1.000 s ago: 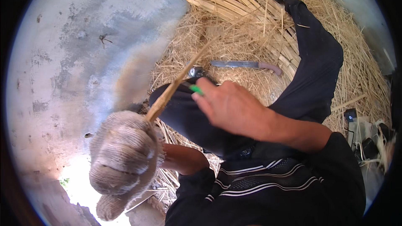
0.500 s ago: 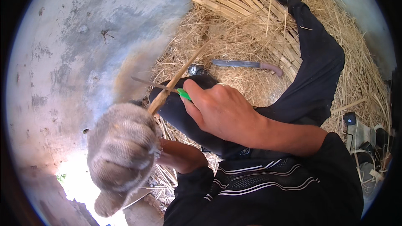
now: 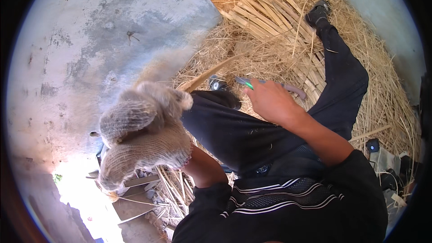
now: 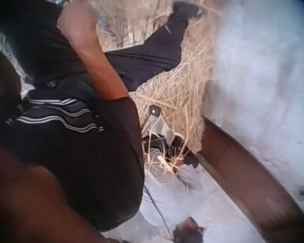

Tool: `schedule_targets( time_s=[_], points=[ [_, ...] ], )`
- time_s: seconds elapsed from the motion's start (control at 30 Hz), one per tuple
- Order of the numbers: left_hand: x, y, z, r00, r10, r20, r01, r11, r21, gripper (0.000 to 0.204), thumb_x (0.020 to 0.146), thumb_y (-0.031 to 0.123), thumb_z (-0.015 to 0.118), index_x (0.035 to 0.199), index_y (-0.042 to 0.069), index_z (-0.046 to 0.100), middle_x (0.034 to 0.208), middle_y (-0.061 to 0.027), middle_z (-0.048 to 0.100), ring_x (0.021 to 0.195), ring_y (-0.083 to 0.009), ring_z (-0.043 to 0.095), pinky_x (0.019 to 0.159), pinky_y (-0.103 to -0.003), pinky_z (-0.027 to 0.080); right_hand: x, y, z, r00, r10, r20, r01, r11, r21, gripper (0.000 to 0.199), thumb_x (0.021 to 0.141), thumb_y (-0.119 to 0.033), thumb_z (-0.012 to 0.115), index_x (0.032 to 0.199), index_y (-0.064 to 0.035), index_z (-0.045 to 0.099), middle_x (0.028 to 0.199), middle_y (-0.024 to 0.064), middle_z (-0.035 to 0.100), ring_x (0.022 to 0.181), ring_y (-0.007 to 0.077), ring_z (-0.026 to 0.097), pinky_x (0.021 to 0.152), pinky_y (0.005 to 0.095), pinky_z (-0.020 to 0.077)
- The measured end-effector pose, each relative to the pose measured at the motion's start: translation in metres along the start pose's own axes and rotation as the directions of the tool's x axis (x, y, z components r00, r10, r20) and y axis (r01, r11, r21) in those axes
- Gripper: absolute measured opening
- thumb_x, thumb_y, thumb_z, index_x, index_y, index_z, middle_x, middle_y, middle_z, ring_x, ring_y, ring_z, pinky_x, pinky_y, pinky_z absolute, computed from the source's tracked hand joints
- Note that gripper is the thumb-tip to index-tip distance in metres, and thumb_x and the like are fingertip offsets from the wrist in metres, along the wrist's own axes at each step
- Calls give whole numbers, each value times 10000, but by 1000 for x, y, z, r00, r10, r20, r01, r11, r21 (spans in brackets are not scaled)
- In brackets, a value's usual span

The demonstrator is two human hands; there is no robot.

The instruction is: The person sits on a straw-covered floor and uses a green utility knife to split a long bamboo pole into thin strips. They hold the pole with a gloved left hand and carefully shave the material with the right hand, occasionally using a larger knife to assist in splitting the bamboo.

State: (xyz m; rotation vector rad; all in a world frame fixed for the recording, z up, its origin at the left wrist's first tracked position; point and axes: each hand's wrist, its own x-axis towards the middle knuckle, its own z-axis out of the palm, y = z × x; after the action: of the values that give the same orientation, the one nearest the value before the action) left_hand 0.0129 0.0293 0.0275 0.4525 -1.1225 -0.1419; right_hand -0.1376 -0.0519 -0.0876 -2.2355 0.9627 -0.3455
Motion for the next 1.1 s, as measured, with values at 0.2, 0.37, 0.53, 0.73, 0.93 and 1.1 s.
schedule_targets(
  time_s=[0.2,0.37,0.53,0.73,0.93,1.1],
  points=[
    [0,26,5,947,-221,234,201,974,107,823,847,785,308,555,41,505,434,-59,411,319,-196,418,291,-337,335,-19,-43,-13,967,-218,-130,249,916,315,287,975,-244,471,904,25,541,588,228,589,600,424,629,541,468,517],
    [-5,27,7,857,-245,453,188,968,168,675,974,511,244,542,58,497,395,-27,352,296,-160,359,296,-322,368,-24,-49,4,971,-160,-177,211,921,326,270,961,-232,506,931,34,540,571,249,566,579,438,606,503,476,482],
    [-7,32,7,832,-246,497,188,968,164,579,957,392,263,554,58,511,390,-14,337,293,-147,311,300,-318,360,-13,-30,20,981,-123,-149,156,960,234,241,952,-223,522,921,15,501,557,250,557,566,437,609,489,488,492],
    [-6,24,20,931,-265,251,247,964,103,470,893,307,323,523,67,485,382,-19,344,272,-129,240,293,-307,262,-4,-34,39,939,-173,-297,267,912,311,225,938,-204,547,900,8,480,533,228,541,521,423,586,464,495,468],
    [-1,28,18,966,-256,44,248,960,126,446,872,293,331,491,91,446,366,-23,326,254,-129,198,264,-302,261,5,-45,21,952,-188,-242,258,917,304,224,943,-198,534,894,16,490,529,232,537,516,428,586,462,485,472],
    [-2,26,26,960,-277,42,267,950,165,438,865,294,324,496,103,462,362,-18,317,257,-124,198,264,-293,261,13,-17,43,965,-114,-237,177,948,263,224,941,-178,535,886,36,503,556,231,559,547,440,595,494,474,486]
  ],
)
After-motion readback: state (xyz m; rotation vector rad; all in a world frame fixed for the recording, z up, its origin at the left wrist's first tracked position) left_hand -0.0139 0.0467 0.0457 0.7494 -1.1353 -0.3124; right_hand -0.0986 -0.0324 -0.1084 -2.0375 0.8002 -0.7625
